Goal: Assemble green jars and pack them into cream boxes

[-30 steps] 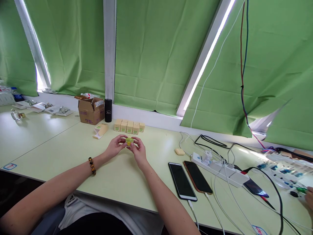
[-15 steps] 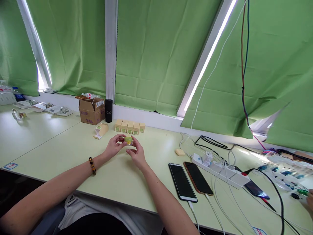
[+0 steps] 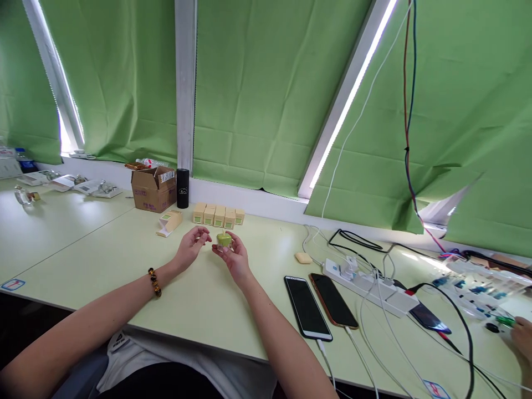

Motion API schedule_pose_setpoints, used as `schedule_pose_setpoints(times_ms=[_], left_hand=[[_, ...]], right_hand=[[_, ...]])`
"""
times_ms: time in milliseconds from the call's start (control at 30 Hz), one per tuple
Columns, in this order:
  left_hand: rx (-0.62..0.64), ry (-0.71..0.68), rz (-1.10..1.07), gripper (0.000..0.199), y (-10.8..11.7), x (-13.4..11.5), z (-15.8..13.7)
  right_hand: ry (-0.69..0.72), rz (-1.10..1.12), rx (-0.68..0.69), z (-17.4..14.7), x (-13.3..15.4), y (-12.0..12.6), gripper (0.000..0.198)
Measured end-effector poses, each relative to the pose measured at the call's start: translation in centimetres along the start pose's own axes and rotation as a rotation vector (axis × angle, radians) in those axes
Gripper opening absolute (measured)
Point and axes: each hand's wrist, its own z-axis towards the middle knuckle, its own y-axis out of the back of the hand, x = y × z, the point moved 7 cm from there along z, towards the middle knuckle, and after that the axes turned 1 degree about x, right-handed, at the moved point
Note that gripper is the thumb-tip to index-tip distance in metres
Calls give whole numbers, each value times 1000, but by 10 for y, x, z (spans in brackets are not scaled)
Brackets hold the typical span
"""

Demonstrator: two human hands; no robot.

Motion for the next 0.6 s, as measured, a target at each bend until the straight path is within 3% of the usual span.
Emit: schedule_pose_setpoints(times_ms=[133,333,433,500,600], left_hand=[[-158,44,108,21,22,6,14],[-364,99,273,27,68,9,45],[-419,147,450,33,102,13,64],[-472,255,592,42,134,22,74],[-428,472,810,54,176,44,83]], right_hand=[[-84,138,7,1,-1,8,52],[-91,144,21,5,-5,14,45],[-63,50,-5,10,-5,21,50],[-50,-76,-39,13,-7,29,54],[-57,-360,-118,14,-10,42,55]])
